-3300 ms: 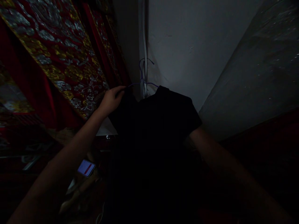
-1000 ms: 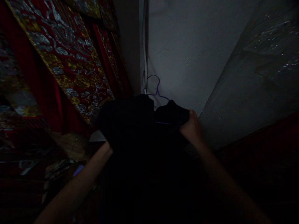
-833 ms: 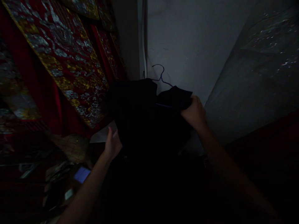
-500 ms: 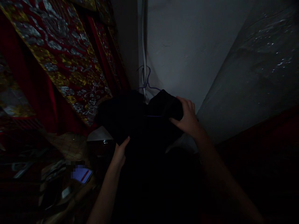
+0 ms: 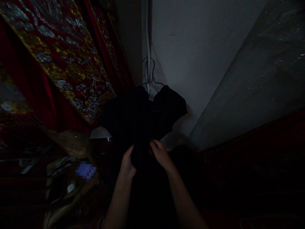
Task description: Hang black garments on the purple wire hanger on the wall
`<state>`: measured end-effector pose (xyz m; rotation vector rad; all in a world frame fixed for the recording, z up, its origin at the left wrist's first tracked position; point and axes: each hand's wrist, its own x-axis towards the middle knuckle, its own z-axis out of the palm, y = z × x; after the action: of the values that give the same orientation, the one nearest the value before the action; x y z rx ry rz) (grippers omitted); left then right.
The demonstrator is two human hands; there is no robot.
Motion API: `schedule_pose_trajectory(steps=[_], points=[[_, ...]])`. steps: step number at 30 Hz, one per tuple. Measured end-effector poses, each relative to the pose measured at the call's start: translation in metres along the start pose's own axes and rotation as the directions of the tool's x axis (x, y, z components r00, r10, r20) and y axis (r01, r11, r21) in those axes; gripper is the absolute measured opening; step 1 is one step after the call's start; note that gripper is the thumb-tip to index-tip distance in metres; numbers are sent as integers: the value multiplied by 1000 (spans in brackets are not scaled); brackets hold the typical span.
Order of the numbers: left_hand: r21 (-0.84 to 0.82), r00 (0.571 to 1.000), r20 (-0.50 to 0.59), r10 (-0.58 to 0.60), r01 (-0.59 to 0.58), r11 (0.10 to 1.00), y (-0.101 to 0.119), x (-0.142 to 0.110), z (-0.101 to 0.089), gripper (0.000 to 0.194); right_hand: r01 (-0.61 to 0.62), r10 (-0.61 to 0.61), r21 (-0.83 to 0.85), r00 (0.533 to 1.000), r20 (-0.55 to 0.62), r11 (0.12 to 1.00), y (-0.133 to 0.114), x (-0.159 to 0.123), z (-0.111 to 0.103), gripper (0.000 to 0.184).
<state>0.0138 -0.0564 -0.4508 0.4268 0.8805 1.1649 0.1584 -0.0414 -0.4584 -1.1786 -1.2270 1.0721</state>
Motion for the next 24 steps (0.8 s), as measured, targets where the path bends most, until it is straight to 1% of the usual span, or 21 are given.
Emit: schedule_pose_trajectory(steps=[2, 4, 5, 6, 7, 8, 9, 10, 11, 12, 13, 14, 15, 16, 17, 18, 19, 20, 22, 24], points=[[-32, 996, -89, 2, -5, 999, 4, -2, 2, 18, -35, 32, 57, 998, 51, 998, -4, -9, -5, 49], [-16, 993, -117, -5, 3, 1000, 6, -2, 6, 17, -59, 51, 106, 996, 74, 993, -6, -16, -9, 50], [7, 993, -120, 14, -13, 1000, 5, -2, 7, 19, -69, 60, 120, 995, 79, 990, -7, -19, -10, 49], [36, 990, -126, 59, -55, 998, 4, -1, 8, 22, -79, 68, 128, 994, 83, 989, -7, -20, -11, 47], [79, 978, -151, 145, -135, 988, 1, -1, 7, 28, -83, 72, 132, 994, 84, 988, -7, -21, -11, 44], [144, 940, -199, 278, -253, 957, -2, 0, 6, 38, -83, 73, 133, 994, 78, 988, -7, -21, -12, 41], [241, 859, -258, 443, -387, 890, -7, 1, 4, 50, -81, 73, 130, 995, 67, 988, -7, -21, -13, 38], [364, 734, -300, 609, -502, 785, -12, 2, 1, 62, -80, 74, 121, 996, 57, 989, -6, -21, -13, 34], [491, 596, -304, 743, -571, 658, -17, 4, -2, 70, -80, 75, 106, 996, 49, 991, -5, -20, -14, 31], [591, 486, -265, 833, -601, 539, -23, 5, -5, 72, -80, 76, 90, 996, 47, 993, -4, -20, -14, 29], [648, 440, -196, 876, -612, 453, -29, 7, -8, 70, -80, 76, 76, 996, 51, 994, -3, -19, -13, 28], [660, 469, -112, 876, -624, 418, -35, 9, -9, 64, -79, 75, 69, 995, 61, 994, -2, -20, -13, 27], [639, 545, -26, 838, -635, 433, -41, 10, -8, 57, -79, 73, 69, 994, 78, 995, -1, -20, -11, 27], [601, 631, 48, 774, -637, 482, -46, 12, -5, 49, -81, 74, 73, 993, 96, 994, 0, -21, -10, 28], [561, 702, 97, 706, -624, 544, -49, 13, -2, 41, -88, 78, 78, 990, 115, 993, 0, -23, -9, 29], [528, 750, 120, 651, -603, 598, -51, 14, 3, 35, -97, 86, 80, 987, 134, 992, -1, -23, -8, 29], [507, 777, 121, 617, -583, 635, -52, 15, 8, 28, -106, 93, 80, 984, 149, 991, -4, -23, -7, 29], [499, 788, 113, 604, -571, 651, -52, 15, 13, 20, -111, 98, 82, 983, 153, 990, -8, -21, -8, 29], [509, 783, 127, 610, -579, 637, -49, 16, 20, 9, -102, 90, 108, 990, 110, 989, -23, -11, -13, 29], [537, 769, 185, 612, -601, 592, -48, 19, 22, 3, -66, 66, 160, 998, 8, 985, -48, 10, -22, 28]])
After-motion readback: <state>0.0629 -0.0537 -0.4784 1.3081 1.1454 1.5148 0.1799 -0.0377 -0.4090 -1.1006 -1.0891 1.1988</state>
